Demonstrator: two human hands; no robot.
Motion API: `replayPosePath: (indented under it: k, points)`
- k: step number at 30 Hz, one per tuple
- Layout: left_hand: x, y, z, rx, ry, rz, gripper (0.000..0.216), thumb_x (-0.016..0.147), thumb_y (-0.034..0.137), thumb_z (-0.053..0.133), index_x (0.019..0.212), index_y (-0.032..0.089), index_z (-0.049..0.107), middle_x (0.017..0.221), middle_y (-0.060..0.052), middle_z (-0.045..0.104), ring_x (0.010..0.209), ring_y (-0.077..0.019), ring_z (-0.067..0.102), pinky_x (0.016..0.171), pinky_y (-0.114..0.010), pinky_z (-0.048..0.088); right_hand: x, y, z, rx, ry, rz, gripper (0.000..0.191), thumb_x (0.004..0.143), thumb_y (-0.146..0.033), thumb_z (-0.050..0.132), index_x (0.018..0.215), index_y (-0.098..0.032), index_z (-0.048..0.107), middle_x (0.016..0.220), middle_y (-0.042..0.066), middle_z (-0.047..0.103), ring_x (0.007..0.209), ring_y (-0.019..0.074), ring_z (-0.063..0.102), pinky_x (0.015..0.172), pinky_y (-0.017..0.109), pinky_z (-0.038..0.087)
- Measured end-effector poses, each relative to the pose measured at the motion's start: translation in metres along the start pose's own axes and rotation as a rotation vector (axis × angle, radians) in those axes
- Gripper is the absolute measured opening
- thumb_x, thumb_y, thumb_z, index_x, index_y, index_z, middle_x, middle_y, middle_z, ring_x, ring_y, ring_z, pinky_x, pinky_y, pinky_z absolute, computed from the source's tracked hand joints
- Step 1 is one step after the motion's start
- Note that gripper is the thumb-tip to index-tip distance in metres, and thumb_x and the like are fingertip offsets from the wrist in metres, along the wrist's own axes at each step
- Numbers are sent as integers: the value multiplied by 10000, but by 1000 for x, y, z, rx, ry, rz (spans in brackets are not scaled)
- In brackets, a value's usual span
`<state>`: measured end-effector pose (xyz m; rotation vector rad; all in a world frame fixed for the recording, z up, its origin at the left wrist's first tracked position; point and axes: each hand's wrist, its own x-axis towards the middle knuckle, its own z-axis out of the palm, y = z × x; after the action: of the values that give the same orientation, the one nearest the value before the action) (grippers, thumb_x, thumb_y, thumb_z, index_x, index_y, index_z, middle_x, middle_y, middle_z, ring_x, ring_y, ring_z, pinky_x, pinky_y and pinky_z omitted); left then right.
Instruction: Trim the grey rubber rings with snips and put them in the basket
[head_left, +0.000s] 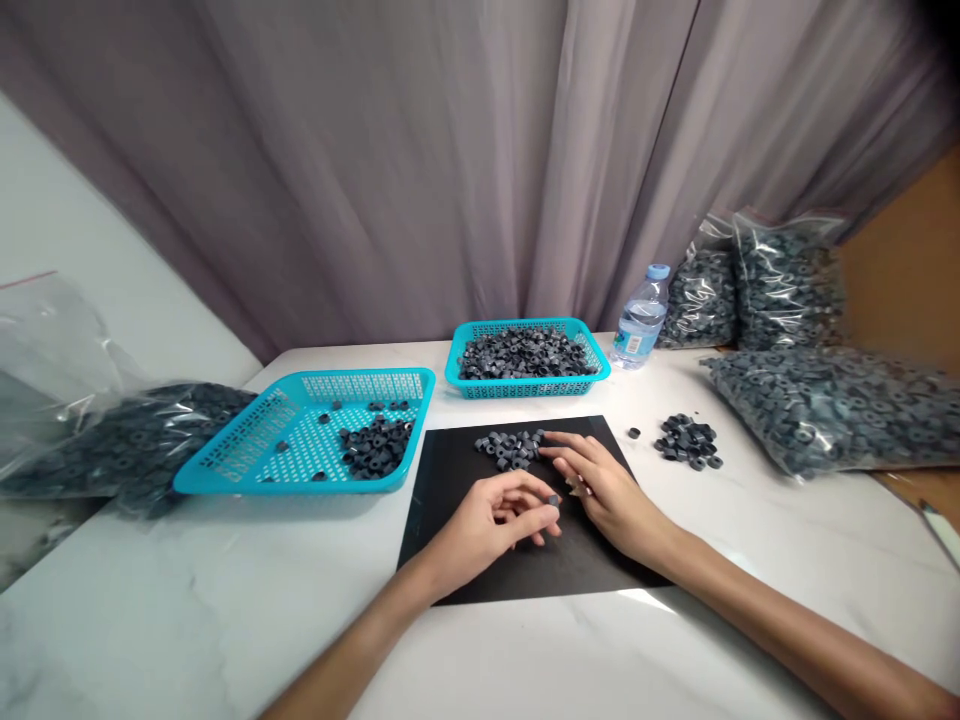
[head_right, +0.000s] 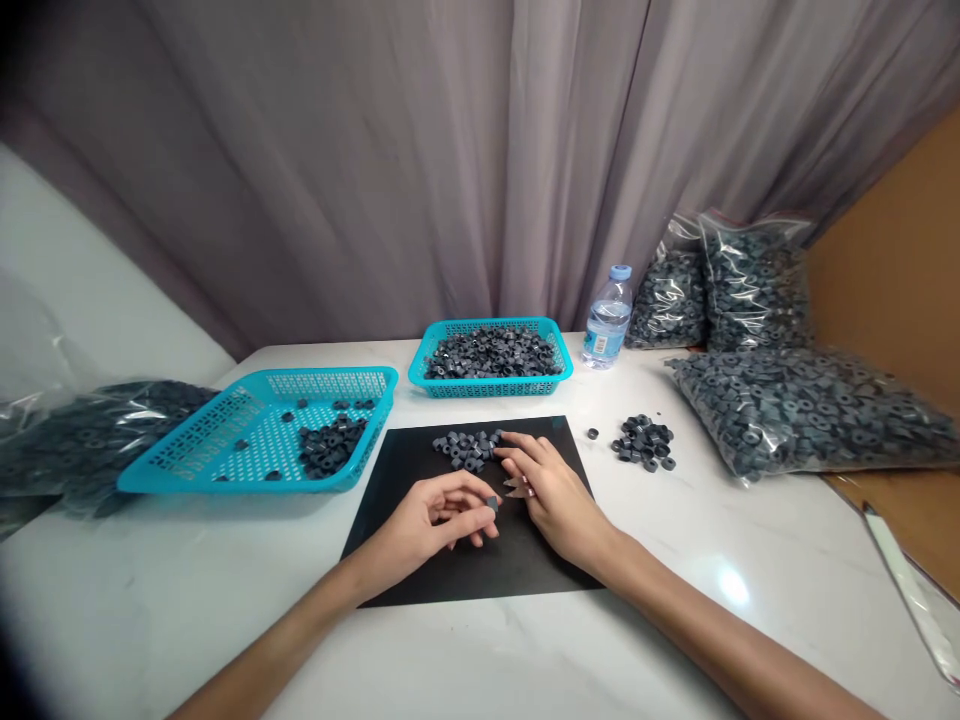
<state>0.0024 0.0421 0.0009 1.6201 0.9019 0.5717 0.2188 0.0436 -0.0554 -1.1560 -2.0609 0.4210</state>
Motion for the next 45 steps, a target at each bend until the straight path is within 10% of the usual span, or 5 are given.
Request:
replayPosePath:
  k: [6, 30, 38, 45]
  points:
    - [-8, 7, -22, 512, 207, 212, 130, 947, 350, 697, 949, 220, 697, 866, 16, 715, 728, -138, 604, 651, -259, 437, -3, -6, -1, 14, -10, -3, 278, 1088, -226, 321, 1188, -252, 579, 1260, 85, 645, 1162, 252, 585, 1020, 477, 508]
    - [-16, 21, -37, 793, 236, 427, 183, 995, 383, 638, 930, 220, 689, 876, -20, 724, 816, -192, 678, 735, -294, 498, -7, -8, -2, 61, 175, 99, 217, 1081, -346, 395, 1008, -237, 568, 913, 56, 622, 781, 201, 602, 703, 331, 488]
    - [-23, 24, -104, 963, 876, 16, 158, 962, 353, 624, 1019, 256, 734, 990, -30, 755, 804, -210, 692, 712, -290, 476, -8, -6, 4, -66, 173, 104, 147, 1043, -390, 512, 1007, -251, 541, 926, 30, 679, 645, 162, 596, 594, 295, 453]
    - [-33, 12, -136, 978, 925, -231, 259, 889, 442, 657, 832, 240, 809, 797, -69, 727, 690, -272, 665, 581, -325, 397, -10, -7, 1, -54, 136, 75, 134, 1063, -367, 466, 1028, -261, 539, 925, 27, 697, 736, 178, 661, 653, 296, 494]
